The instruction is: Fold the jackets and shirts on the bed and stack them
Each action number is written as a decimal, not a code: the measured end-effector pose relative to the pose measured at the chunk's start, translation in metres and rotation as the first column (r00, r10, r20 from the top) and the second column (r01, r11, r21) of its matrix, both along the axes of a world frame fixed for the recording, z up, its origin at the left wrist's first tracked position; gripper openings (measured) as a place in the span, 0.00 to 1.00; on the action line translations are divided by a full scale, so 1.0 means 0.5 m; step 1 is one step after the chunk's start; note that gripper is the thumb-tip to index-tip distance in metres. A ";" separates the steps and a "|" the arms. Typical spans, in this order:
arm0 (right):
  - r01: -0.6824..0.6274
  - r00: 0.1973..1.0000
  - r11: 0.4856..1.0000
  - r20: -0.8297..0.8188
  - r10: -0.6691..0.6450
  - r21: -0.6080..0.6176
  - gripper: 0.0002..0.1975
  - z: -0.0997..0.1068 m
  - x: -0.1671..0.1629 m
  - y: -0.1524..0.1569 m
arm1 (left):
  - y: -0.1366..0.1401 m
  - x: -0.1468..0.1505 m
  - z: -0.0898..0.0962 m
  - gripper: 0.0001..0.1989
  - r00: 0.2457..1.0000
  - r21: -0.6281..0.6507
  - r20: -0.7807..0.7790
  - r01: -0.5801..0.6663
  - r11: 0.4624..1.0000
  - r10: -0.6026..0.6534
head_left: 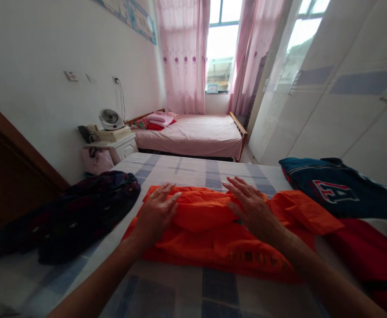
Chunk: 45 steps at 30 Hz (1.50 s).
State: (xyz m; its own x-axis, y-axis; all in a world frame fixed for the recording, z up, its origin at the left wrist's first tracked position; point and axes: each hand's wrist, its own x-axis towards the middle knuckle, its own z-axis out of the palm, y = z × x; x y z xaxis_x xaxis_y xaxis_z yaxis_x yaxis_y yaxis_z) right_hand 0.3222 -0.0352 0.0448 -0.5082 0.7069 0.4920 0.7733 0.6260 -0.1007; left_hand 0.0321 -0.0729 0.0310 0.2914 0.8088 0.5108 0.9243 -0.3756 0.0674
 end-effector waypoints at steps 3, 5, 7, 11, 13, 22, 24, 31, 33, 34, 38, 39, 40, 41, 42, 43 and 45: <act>-0.023 0.995 1.000 0.097 0.024 -0.016 0.25 -0.037 -0.031 0.007 | 0.014 0.015 -0.022 0.22 0.997 -0.159 -0.081 -0.007 0.987 -0.006; 0.003 0.988 0.996 0.157 0.011 -0.085 0.25 -0.084 -0.035 0.023 | 0.024 0.014 -0.050 0.24 0.996 -0.240 -0.065 -0.074 0.968 0.060; 0.037 0.979 0.986 0.204 -0.003 -0.164 0.26 -0.125 -0.031 0.039 | 0.031 0.009 -0.075 0.26 0.993 -0.287 -0.034 -0.122 0.950 0.117; 0.075 0.975 0.976 0.220 -0.029 -0.205 0.26 -0.154 -0.023 0.048 | 0.035 0.007 -0.093 0.27 0.989 -0.323 0.036 -0.128 0.938 0.147; 0.073 0.975 0.975 0.219 -0.026 -0.211 0.26 -0.150 -0.023 0.046 | 0.036 0.005 -0.089 0.26 0.983 -0.342 0.117 -0.094 0.935 0.142; 0.078 0.976 0.976 0.216 -0.033 -0.204 0.27 -0.154 -0.022 0.049 | 0.020 -0.119 -0.023 0.24 0.549 -0.093 0.816 -0.187 0.978 0.182; 0.077 0.977 0.976 0.213 -0.033 -0.203 0.26 -0.158 -0.022 0.052 | 0.020 -0.143 -0.029 0.24 0.535 -0.069 0.817 -0.278 0.958 0.214; 0.058 0.994 0.967 0.100 -0.034 -0.249 0.26 -0.120 -0.012 0.029 | 0.020 -0.128 -0.043 0.19 0.688 -0.041 0.697 -0.242 0.969 0.201; 0.042 0.998 0.974 0.056 -0.030 -0.223 0.26 -0.083 0.003 0.004 | 0.011 -0.110 -0.028 0.18 0.794 0.019 0.584 -0.222 0.975 0.170; 0.036 0.999 0.981 0.036 -0.030 -0.192 0.25 -0.063 0.014 -0.009 | 0.007 -0.102 -0.019 0.18 0.851 0.061 0.502 -0.212 0.975 0.154; 0.206 0.978 0.979 -0.031 -0.206 -0.006 0.23 0.000 0.103 -0.049 | 0.000 -0.066 0.006 0.18 0.962 0.172 0.265 -0.107 0.979 0.059; 0.306 0.951 0.951 -0.053 -0.304 0.034 0.23 0.007 0.137 -0.056 | -0.001 -0.053 0.010 0.18 0.968 0.162 0.250 -0.065 0.985 0.022; 0.409 0.912 0.911 -0.070 -0.405 0.059 0.24 0.008 0.173 -0.062 | -0.002 -0.039 0.014 0.18 0.971 0.144 0.237 -0.021 0.989 -0.013; 0.504 0.863 0.861 -0.079 -0.499 0.066 0.25 0.005 0.210 -0.067 | -0.004 -0.022 0.016 0.18 0.974 0.120 0.222 0.020 0.993 -0.046; 0.589 0.808 0.807 -0.082 -0.584 0.053 0.26 -0.003 0.245 -0.072 | -0.006 -0.005 0.019 0.19 0.975 0.095 0.208 0.056 0.994 -0.075; 0.658 0.751 0.752 -0.071 -0.656 0.018 0.28 -0.013 0.275 -0.077 | -0.009 0.014 0.021 0.19 0.976 0.066 0.193 0.087 0.994 -0.098; 0.736 0.674 0.673 -0.018 -0.739 -0.079 0.34 -0.038 0.317 -0.084 | -0.013 0.052 0.022 0.20 0.979 0.001 0.151 0.141 0.990 -0.139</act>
State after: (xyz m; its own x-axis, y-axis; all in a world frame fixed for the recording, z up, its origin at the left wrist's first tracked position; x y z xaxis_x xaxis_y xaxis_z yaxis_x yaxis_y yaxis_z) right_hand 0.4808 -0.0773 0.0260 0.2123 0.8707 0.4437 0.9744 -0.1544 -0.1631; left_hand 0.0582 -0.0795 0.0418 0.3224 0.7706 0.5498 0.8416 -0.4992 0.2062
